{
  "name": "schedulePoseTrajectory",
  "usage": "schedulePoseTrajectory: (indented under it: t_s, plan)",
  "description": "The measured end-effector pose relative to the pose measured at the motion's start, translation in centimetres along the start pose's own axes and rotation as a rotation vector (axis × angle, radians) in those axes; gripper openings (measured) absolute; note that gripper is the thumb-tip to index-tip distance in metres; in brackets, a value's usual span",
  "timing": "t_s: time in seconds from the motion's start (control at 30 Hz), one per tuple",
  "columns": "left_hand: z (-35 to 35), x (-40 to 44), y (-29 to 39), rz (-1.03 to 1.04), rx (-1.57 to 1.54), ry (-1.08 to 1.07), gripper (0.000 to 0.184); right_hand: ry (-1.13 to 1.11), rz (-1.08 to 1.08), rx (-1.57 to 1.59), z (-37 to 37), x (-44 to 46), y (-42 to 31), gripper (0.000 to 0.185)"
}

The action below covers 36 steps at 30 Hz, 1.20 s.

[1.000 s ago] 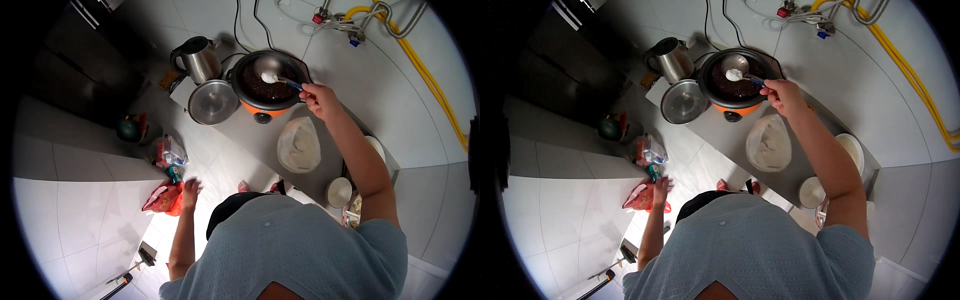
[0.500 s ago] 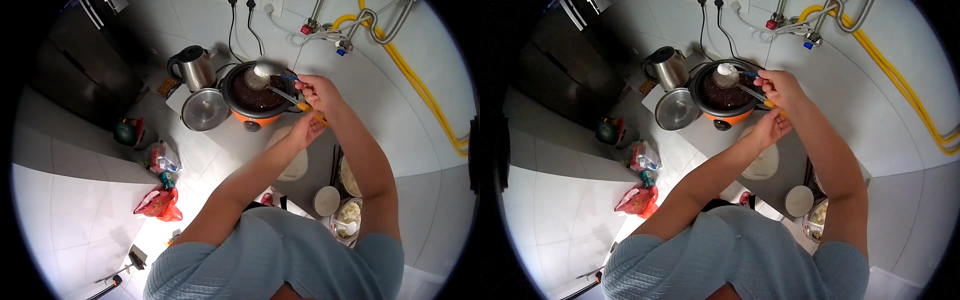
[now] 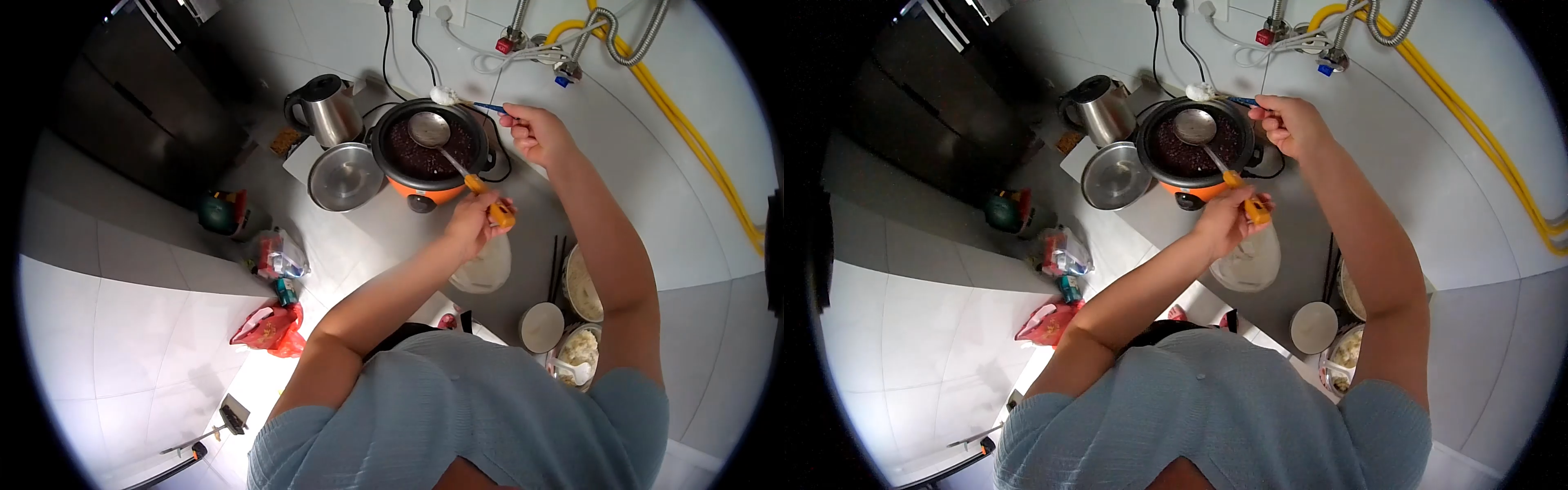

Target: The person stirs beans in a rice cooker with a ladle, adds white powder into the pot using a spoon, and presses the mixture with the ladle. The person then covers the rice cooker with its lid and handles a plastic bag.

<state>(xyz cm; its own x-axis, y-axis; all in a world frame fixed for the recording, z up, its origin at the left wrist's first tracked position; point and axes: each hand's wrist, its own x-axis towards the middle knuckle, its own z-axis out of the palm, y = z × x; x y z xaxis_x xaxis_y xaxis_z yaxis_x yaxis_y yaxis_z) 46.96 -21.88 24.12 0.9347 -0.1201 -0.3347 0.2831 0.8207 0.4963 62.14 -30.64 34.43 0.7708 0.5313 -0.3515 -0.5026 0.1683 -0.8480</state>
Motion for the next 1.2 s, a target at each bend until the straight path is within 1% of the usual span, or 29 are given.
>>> schedulePoseTrajectory:
  t_s: [0.13, 0.27, 0.33, 0.37, 0.43, 0.57, 0.77, 1.0, 1.2]
  plan:
    - [-1.3, -3.3, 1.4, -0.022, 0.071, 0.005, 0.019, 0.007, -0.027, 0.007, -0.9, -0.4, 0.3, 0.012]
    - [-1.7, -6.3, 2.2, 0.020, 0.154, -0.001, 0.021, 0.033, -0.005, 0.011, -1.8, -0.6, 1.4, 0.012]
    - [-1.6, -7.8, 2.6, 0.082, 0.225, 0.026, 0.025, 0.101, -0.058, -0.064, -2.0, -0.6, 2.5, 0.012]
    - [-1.6, -8.5, 2.9, 0.083, 0.226, 0.026, 0.025, 0.100, -0.059, -0.063, -2.1, -0.2, 3.3, 0.012]
    - [-1.8, -10.0, 3.7, 0.123, 0.367, 0.077, 0.028, 0.190, -0.119, -0.181, -2.2, 0.6, 5.1, 0.012]
    - [-1.8, -12.8, 5.1, 0.117, 0.491, 0.083, 0.033, 0.247, -0.170, -0.248, -1.5, 1.7, 7.0, 0.009]
    - [-3.2, -14.3, 5.8, 0.110, 0.507, 0.115, 0.033, 0.267, -0.166, -0.320, -0.1, 2.9, 7.9, 0.008]
    - [-3.8, -14.5, 5.8, 0.114, 0.506, 0.118, 0.033, 0.251, -0.194, -0.366, -0.3, 3.6, 8.5, 0.010]
    - [-3.7, -14.4, 6.0, 0.112, 0.522, 0.094, 0.033, 0.334, -0.229, -0.358, -0.8, 3.2, 7.9, 0.010]
